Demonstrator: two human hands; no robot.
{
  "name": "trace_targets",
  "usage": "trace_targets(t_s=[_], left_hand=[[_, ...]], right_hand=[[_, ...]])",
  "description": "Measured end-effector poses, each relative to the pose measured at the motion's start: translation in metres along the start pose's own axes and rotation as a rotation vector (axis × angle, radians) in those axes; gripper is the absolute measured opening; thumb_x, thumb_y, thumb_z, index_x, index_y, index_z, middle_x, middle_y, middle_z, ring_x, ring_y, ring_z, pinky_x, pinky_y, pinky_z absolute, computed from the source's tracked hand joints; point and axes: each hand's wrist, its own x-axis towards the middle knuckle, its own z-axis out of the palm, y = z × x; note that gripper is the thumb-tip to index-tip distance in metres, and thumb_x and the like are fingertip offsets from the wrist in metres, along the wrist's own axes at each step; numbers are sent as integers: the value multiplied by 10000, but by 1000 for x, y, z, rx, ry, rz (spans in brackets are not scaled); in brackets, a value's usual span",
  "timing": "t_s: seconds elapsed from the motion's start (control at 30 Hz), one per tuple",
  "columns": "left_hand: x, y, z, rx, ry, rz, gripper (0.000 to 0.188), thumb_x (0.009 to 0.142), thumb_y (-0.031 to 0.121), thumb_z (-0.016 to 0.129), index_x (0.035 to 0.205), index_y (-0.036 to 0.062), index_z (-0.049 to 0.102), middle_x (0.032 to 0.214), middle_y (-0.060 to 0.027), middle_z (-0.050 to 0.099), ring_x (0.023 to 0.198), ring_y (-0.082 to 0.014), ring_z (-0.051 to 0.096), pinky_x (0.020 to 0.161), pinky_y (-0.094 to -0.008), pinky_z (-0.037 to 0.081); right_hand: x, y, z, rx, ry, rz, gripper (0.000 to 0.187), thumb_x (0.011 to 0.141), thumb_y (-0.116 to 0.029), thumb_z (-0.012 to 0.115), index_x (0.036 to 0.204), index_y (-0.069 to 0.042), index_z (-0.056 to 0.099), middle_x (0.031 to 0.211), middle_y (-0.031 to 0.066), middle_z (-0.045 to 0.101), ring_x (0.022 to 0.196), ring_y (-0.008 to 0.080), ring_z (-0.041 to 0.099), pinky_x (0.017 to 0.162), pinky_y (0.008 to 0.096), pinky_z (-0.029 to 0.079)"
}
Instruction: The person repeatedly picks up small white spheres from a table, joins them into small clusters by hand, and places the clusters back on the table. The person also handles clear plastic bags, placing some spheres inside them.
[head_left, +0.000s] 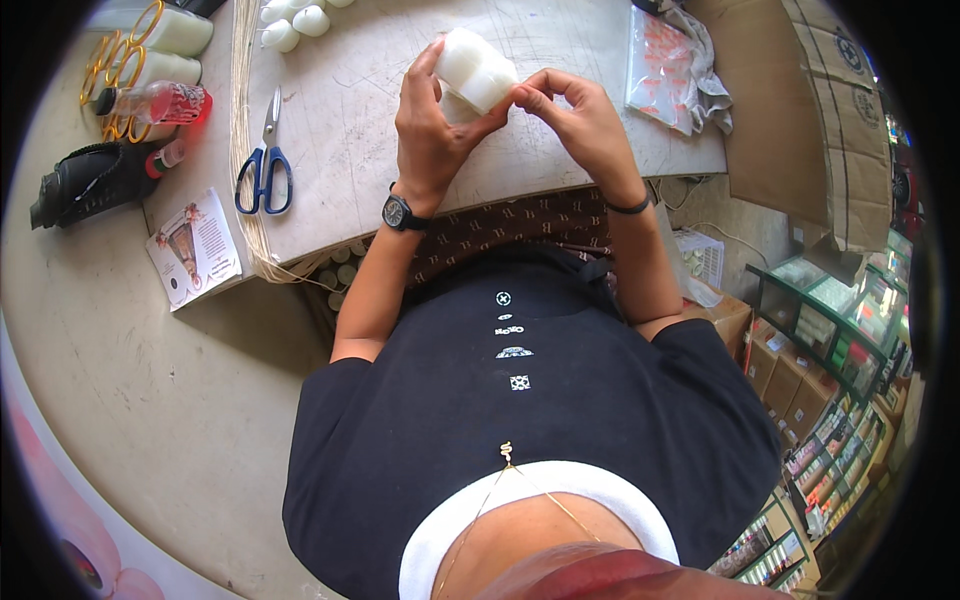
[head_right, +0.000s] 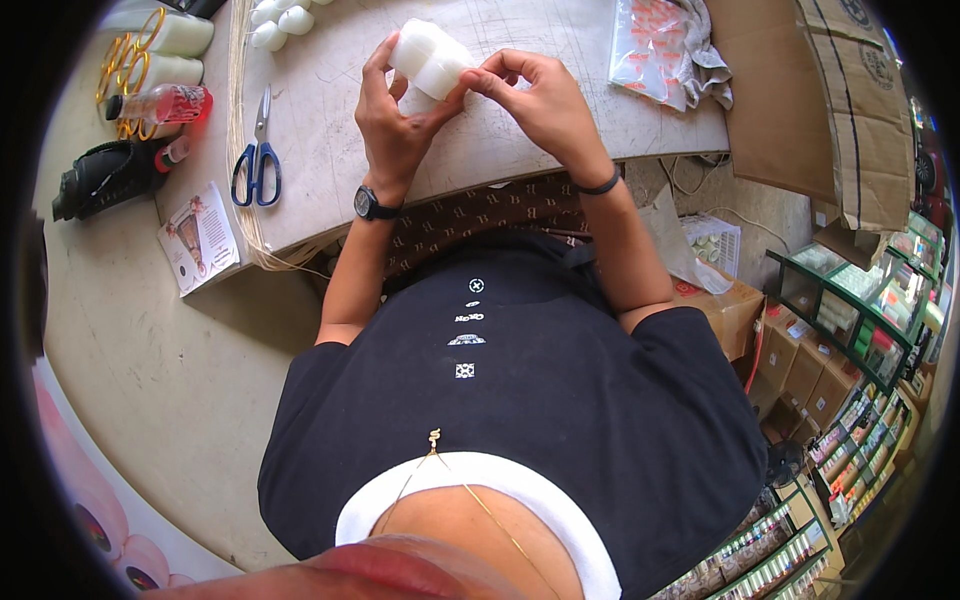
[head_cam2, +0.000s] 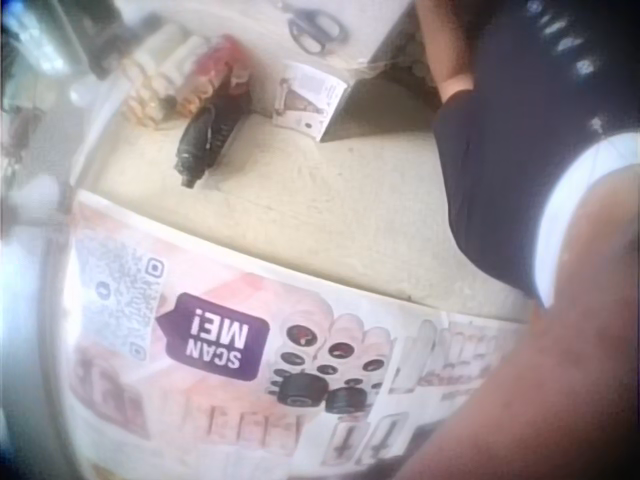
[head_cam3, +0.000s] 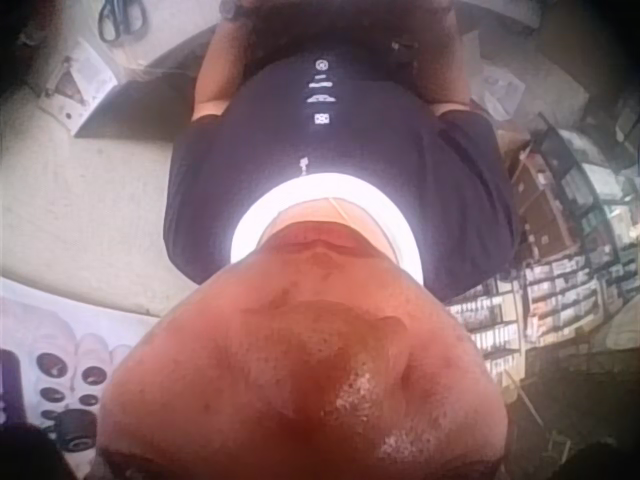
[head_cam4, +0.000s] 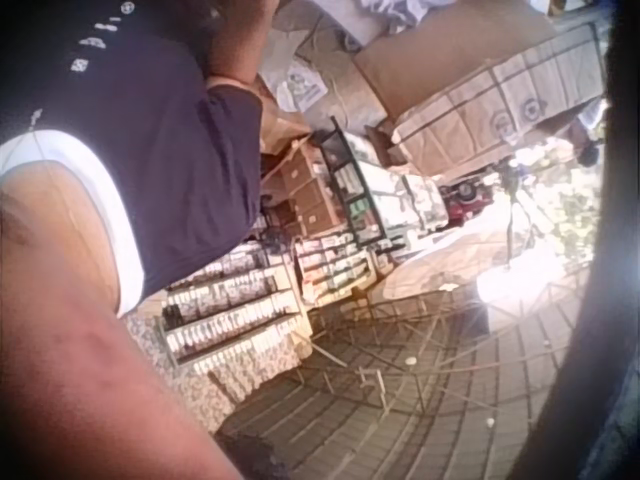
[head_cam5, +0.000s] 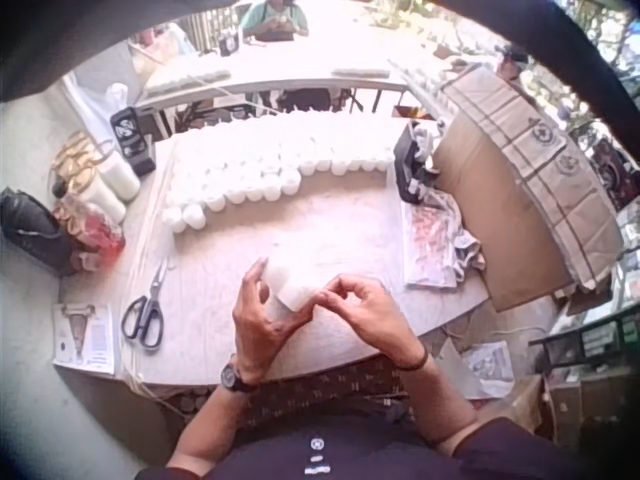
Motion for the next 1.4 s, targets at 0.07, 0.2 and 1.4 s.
trace_targets(t_s=[0.07, 0.2, 1.4], left_hand=[[-1, -1, -1, -2, -5, -15, 877, 697, 254, 948, 1382, -47, 489, 1307, -198, 598, 1128, -298, 683, 906, -411, 632], [2, -1, -1, -19, -20, -7, 889, 699, 248, 947, 1391, -55, 479, 1321, -199, 589, 1142, -298, 675, 917, -409, 628], [4, -4, -7, -307, -91, -201, 781, 860, 207, 839, 1405, -104, 373, 1287, -263, 582, 1117, -274, 669, 875, -357, 630]], right_hand=[[-2, -1, -4, 3, -35, -12, 351, 943, -348, 744, 906, 0, 752, 745, -10, 668, 731, 61, 566, 682, 250, 467], [0, 3, -9, -26, -59, 47, 339, 938, -354, 743, 958, -17, 768, 757, 15, 693, 785, 87, 622, 746, 259, 502], [12, 56, 20, -175, -5, -278, 219, 991, -154, 669, 1019, -37, 486, 824, 120, 643, 755, 227, 658, 691, 328, 510]])
